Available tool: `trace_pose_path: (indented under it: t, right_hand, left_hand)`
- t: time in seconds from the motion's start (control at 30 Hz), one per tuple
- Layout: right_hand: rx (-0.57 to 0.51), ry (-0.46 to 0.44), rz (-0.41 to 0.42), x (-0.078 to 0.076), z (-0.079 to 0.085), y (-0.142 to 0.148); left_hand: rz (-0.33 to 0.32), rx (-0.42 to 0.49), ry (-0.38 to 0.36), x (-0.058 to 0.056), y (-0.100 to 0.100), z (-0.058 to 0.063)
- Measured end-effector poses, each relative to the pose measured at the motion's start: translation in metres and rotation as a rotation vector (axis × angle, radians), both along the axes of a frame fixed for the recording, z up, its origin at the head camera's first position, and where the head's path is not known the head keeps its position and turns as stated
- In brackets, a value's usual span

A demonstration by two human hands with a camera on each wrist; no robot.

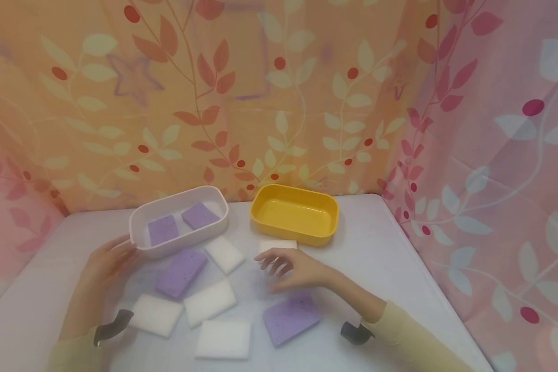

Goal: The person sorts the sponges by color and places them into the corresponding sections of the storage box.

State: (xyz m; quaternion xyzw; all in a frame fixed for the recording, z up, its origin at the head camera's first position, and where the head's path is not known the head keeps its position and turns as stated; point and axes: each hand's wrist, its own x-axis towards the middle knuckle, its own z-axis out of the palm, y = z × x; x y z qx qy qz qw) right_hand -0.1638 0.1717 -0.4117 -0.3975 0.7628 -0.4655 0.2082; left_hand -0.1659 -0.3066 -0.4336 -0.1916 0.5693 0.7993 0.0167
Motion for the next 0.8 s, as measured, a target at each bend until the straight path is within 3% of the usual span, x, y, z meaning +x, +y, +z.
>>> trace_pose_path:
  t: [0.2, 0.33, 0.67, 0.8]
  right_hand:
    - [0.088, -0.046, 0.025, 0.002, -0.01, 0.015]
    - [0.129, -0.06, 0.039, 0.003, -0.018, 0.026]
    - [0.171, -0.083, 0.084, 0.012, -0.035, 0.044]
    - [0.177, -0.052, 0.109, 0.015, -0.041, 0.049]
  left_hand:
    - [0.0, -0.053, -0.018, 0.0, 0.001, 0.0]
    - [0.01, -0.033, -0.031, -0.001, 0.001, 0.001]
    - [0.003, -0.035, -0.045, 0.002, 0.004, 0.006]
    - [0.003, -0.033, -0.056, 0.002, 0.004, 0.007]
